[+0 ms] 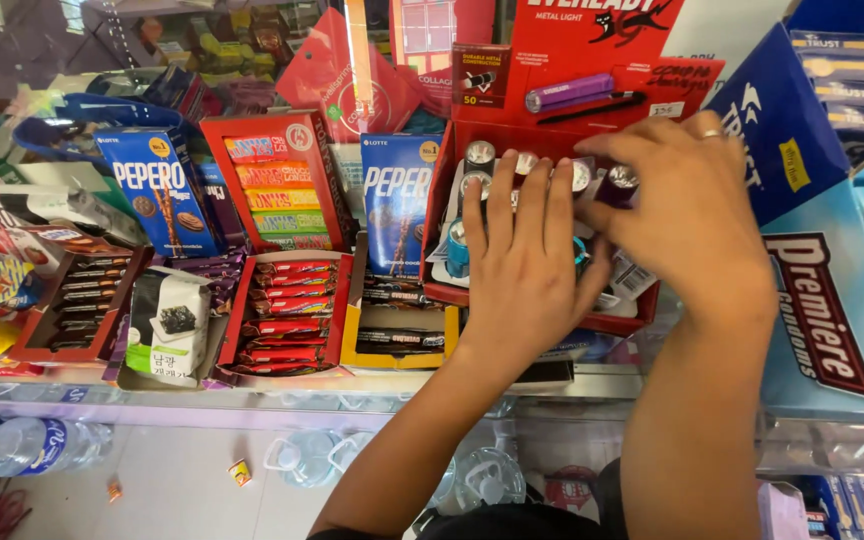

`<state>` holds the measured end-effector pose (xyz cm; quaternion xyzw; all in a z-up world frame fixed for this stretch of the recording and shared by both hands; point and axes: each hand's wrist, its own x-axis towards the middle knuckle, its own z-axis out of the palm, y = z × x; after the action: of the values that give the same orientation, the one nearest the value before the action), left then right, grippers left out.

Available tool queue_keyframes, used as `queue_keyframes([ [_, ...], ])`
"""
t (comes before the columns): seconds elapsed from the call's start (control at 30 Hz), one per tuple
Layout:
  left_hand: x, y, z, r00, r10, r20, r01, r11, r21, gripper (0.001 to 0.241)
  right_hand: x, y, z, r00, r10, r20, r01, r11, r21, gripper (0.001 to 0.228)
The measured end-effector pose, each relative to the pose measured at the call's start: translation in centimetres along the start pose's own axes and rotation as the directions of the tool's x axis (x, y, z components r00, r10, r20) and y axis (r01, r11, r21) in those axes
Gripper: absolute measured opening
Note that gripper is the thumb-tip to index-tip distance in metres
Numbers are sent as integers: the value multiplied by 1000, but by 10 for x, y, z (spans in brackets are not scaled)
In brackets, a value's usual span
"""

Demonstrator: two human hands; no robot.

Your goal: Organizing small flashlights and torches in a display box on a retail shelf.

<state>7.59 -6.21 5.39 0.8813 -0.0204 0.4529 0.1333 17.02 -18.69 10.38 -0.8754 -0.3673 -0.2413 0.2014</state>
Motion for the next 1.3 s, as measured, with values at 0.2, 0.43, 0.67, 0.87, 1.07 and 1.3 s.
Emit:
queue_keyframes([
  [0.2, -2, -7, 4, 999, 9, 43, -11, 998, 62, 72, 6, 0, 16, 998, -55, 15, 55, 998, 26, 34],
  [0.43, -4, -4, 6, 999, -23, 33, 22, 999, 41, 68, 3, -19, 4, 964, 144, -224, -53, 927, 372, 30],
  [0.67, -2, -3, 2, 999, -2, 42, -2, 995, 104, 54, 3, -16, 4, 905, -50, -423, 122, 982, 147, 23],
  [0.87, -6, -12, 10, 1000, 1, -1, -1, 999, 47, 40, 5, 23, 22, 913, 338, -227, 14, 530, 848, 25],
  [1.07, -7, -5, -1, 990, -7, -139, -16, 987, -159, 49, -25, 20, 8, 908, 359, -215, 105, 302, 948, 39],
  [1.3, -7, 15, -36, 986, -62, -157, -47, 792, -608, 48, -76, -2, -16, 874, 474, -110, 85, 74, 994, 36],
])
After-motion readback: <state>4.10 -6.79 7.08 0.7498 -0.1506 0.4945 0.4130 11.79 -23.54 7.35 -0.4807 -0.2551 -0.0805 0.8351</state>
